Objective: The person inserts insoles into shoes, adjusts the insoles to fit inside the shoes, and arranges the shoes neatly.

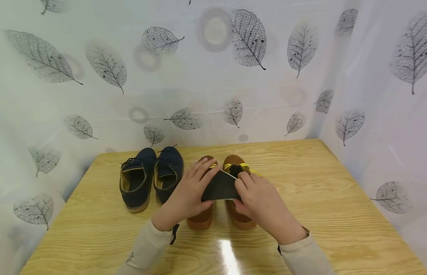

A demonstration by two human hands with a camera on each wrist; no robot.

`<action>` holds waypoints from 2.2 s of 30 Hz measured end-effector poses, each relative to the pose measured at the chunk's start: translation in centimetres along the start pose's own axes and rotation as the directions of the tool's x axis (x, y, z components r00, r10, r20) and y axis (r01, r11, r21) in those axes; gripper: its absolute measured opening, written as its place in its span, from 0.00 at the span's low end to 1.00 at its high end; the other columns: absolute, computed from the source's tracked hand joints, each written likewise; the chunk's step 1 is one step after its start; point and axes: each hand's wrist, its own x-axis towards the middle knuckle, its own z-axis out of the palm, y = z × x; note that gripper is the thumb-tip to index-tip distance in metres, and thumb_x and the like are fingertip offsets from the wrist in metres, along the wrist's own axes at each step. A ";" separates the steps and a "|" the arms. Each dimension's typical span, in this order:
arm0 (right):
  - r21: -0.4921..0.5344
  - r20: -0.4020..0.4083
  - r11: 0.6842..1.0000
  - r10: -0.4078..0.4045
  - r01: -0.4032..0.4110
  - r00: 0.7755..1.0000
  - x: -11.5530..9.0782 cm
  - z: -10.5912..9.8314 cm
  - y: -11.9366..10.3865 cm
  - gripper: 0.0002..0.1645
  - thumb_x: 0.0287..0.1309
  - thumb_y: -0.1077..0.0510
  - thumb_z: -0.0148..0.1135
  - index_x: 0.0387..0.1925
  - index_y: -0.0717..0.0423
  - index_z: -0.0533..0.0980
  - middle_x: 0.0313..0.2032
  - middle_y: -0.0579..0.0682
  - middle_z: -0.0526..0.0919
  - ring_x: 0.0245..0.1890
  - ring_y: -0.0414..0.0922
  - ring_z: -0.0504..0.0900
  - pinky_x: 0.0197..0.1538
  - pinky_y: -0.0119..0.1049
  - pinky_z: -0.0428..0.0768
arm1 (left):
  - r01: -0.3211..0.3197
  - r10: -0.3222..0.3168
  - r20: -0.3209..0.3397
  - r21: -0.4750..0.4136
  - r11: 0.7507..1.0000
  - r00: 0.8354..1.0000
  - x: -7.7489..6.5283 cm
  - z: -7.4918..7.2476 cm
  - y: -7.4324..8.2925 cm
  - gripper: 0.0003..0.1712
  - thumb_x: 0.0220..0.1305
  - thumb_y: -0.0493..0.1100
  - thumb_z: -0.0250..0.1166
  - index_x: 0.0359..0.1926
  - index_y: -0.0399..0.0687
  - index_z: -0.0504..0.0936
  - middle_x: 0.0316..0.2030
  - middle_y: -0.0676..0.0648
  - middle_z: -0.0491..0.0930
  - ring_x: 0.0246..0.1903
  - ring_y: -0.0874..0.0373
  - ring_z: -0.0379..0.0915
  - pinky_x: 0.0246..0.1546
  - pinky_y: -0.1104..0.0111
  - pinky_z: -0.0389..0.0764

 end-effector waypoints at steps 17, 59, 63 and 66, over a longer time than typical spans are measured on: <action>-0.194 0.086 0.972 0.155 -0.136 0.984 0.1 1.1 -2.9 0.52 0.28 0.47 0.83 0.54 0.73 0.72 0.48 0.65 0.75 0.46 0.59 0.76 0.47 0.47 0.77 | -0.033 0.033 -0.018 -0.018 0.999 0.999 0.2 0.3 1.3 0.46 0.45 0.45 0.79 0.63 0.39 0.68 0.57 0.43 0.71 0.58 0.51 0.68 0.61 0.61 0.67; 0.180 0.550 0.581 0.609 -0.794 0.571 -3.3 -3.5 -1.1 0.21 0.45 0.49 0.72 0.20 0.54 0.68 0.13 0.43 0.66 0.13 0.39 0.64 0.20 0.34 0.64 | -0.132 0.075 0.516 0.075 0.988 0.853 11.7 3.7 -0.1 0.07 0.66 0.40 0.63 0.44 0.50 0.78 0.40 0.50 0.76 0.38 0.58 0.75 0.35 0.68 0.76; 0.184 0.550 0.596 0.597 -0.782 0.585 -3.0 -3.2 -1.0 0.22 0.45 0.50 0.71 0.17 0.53 0.66 0.11 0.42 0.60 0.12 0.39 0.61 0.20 0.33 0.61 | -0.105 0.047 0.494 0.091 0.990 0.868 12.2 4.4 0.2 0.03 0.68 0.43 0.60 0.41 0.51 0.78 0.39 0.51 0.77 0.35 0.60 0.76 0.33 0.68 0.76; 0.179 0.555 0.601 0.592 -0.779 0.585 -2.6 -3.0 -0.8 0.23 0.45 0.51 0.70 0.15 0.52 0.63 0.11 0.41 0.57 0.12 0.38 0.58 0.20 0.32 0.59 | -0.041 0.017 0.486 0.039 0.998 0.874 12.7 4.9 0.1 0.03 0.69 0.43 0.59 0.39 0.50 0.78 0.37 0.51 0.78 0.35 0.59 0.76 0.34 0.68 0.75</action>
